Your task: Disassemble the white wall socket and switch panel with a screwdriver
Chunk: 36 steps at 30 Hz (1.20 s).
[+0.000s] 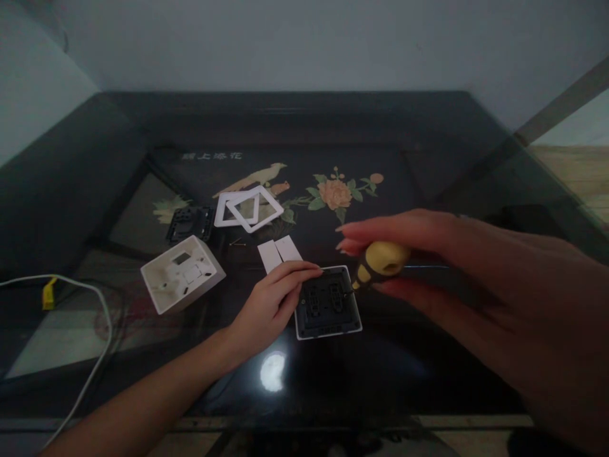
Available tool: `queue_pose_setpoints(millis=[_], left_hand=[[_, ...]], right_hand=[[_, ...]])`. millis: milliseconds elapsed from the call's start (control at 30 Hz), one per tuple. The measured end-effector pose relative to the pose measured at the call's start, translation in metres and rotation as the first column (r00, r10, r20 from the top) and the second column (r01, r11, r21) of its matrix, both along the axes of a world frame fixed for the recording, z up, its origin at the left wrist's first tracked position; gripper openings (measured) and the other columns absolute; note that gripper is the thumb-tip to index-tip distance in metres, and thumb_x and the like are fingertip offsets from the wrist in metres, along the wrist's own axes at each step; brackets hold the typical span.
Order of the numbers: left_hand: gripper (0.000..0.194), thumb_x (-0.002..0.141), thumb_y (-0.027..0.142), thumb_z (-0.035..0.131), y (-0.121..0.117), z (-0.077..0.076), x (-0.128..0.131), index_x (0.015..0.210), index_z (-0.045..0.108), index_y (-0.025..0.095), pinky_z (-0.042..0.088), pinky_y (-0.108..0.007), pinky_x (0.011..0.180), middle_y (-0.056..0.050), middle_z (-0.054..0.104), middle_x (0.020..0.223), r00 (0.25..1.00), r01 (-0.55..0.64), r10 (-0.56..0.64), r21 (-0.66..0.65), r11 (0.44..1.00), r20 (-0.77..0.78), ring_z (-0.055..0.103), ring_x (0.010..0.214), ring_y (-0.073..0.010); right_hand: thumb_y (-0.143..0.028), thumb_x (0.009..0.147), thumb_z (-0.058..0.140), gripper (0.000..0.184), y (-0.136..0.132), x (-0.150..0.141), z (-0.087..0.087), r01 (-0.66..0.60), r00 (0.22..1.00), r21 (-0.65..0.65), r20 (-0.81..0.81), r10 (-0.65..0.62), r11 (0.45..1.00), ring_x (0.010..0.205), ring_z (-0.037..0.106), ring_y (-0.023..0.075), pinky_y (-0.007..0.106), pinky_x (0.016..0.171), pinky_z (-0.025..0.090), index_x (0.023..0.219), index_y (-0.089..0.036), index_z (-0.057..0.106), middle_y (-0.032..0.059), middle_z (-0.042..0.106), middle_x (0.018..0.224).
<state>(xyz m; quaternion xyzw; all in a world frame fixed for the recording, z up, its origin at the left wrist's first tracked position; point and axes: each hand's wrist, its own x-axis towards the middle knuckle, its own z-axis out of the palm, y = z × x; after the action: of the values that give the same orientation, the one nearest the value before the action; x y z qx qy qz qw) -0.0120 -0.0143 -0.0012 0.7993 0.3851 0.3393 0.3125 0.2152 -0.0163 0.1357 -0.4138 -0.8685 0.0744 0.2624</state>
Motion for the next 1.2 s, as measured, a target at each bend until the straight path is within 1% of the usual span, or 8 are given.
queue_pose_setpoints(millis=[100, 267, 533, 667, 767, 900, 1033, 1200], left_hand=[[0.038, 0.093, 0.001, 0.042, 0.000, -0.001, 0.000, 0.120, 0.062, 0.020, 0.053, -0.033, 0.100, -0.006, 0.065, 0.122, 1.000, -0.003, 0.003, 0.009, 1.000, -0.006, 0.063, 0.114, -0.0165], [0.035, 0.094, 0.003, 0.042, 0.000, 0.001, 0.000, 0.119, 0.061, 0.018, 0.053, -0.033, 0.100, -0.007, 0.065, 0.121, 1.000, 0.006, -0.006, 0.000, 1.000, -0.011, 0.063, 0.114, -0.0168], [0.034, 0.097, 0.008, 0.041, 0.001, 0.001, 0.001, 0.122, 0.060, 0.020, 0.054, -0.039, 0.100, -0.008, 0.066, 0.120, 1.000, -0.009, 0.009, -0.021, 1.000, -0.009, 0.063, 0.114, -0.0190], [0.034, 0.096, 0.007, 0.042, 0.001, 0.000, 0.000, 0.121, 0.061, 0.019, 0.053, -0.037, 0.100, -0.008, 0.066, 0.119, 1.000, -0.017, 0.017, -0.009, 1.000, -0.002, 0.063, 0.114, -0.0186], [0.033, 0.096, 0.007, 0.042, 0.001, 0.000, 0.000, 0.121, 0.061, 0.019, 0.053, -0.037, 0.101, -0.008, 0.066, 0.119, 1.000, -0.011, 0.011, -0.010, 1.000, -0.007, 0.063, 0.114, -0.0186], [0.034, 0.097, 0.009, 0.040, 0.000, 0.000, -0.002, 0.122, 0.061, 0.020, 0.054, -0.039, 0.100, -0.008, 0.066, 0.120, 1.000, -0.010, 0.010, -0.030, 0.999, -0.012, 0.063, 0.114, -0.0194], [0.035, 0.096, 0.007, 0.041, -0.001, -0.001, -0.001, 0.121, 0.060, 0.022, 0.055, -0.037, 0.099, -0.006, 0.067, 0.119, 1.000, -0.017, 0.017, -0.021, 1.000, -0.017, 0.064, 0.113, -0.0187], [0.035, 0.095, 0.006, 0.042, -0.001, 0.002, 0.002, 0.121, 0.060, 0.021, 0.055, -0.037, 0.097, -0.007, 0.067, 0.119, 1.000, -0.020, 0.020, -0.014, 1.000, -0.004, 0.065, 0.110, -0.0192]], right_hand=[[-0.023, 0.097, 0.050, 0.026, 0.003, 0.002, 0.000, -0.124, 0.992, -0.014, 0.031, 0.124, 0.992, 0.103, 0.069, 0.0149, 0.023, 0.087, 0.056, 0.121, -0.025, 0.060, -0.0005, 0.069, 0.120], [-0.036, 0.092, 0.062, 0.020, 0.001, -0.007, -0.008, 0.126, 0.990, 0.240, 0.033, -0.138, 0.962, 0.088, 0.068, 0.0170, 0.028, 0.078, 0.057, 0.108, -0.026, 0.068, 0.0025, 0.068, 0.100], [-0.020, 0.094, 0.055, 0.033, 0.001, 0.010, 0.002, -0.066, 0.998, 0.013, 0.012, 0.066, 0.998, 0.097, 0.068, 0.0116, 0.019, 0.089, 0.055, 0.125, -0.028, 0.061, -0.0051, 0.069, 0.116], [-0.035, 0.093, 0.061, 0.021, 0.003, 0.002, -0.004, 0.001, 1.000, 0.140, 0.031, -0.006, 0.990, 0.089, 0.066, 0.0147, 0.025, 0.075, 0.055, 0.111, -0.027, 0.065, 0.0004, 0.067, 0.109], [-0.029, 0.093, 0.060, 0.008, 0.004, -0.004, -0.006, 0.063, 0.997, 0.178, 0.033, -0.070, 0.982, 0.079, 0.065, 0.0140, 0.025, 0.066, 0.053, 0.098, -0.026, 0.065, -0.0001, 0.066, 0.095], [-0.018, 0.093, 0.054, 0.024, 0.004, 0.003, -0.003, -0.042, 0.999, 0.034, 0.006, 0.042, 0.999, 0.087, 0.070, 0.0147, 0.022, 0.081, 0.058, 0.115, -0.025, 0.060, -0.0016, 0.070, 0.102], [-0.023, 0.097, 0.048, 0.027, 0.003, 0.008, 0.000, -0.150, 0.986, -0.036, 0.066, 0.152, 0.988, 0.106, 0.067, 0.0160, 0.024, 0.084, 0.058, 0.122, -0.026, 0.057, 0.0006, 0.066, 0.124], [-0.038, 0.096, 0.052, 0.019, 0.000, 0.001, -0.002, 0.038, 0.998, 0.127, 0.046, -0.044, 0.991, 0.080, 0.069, 0.0161, 0.025, 0.063, 0.057, 0.106, -0.031, 0.067, 0.0004, 0.067, 0.099]])
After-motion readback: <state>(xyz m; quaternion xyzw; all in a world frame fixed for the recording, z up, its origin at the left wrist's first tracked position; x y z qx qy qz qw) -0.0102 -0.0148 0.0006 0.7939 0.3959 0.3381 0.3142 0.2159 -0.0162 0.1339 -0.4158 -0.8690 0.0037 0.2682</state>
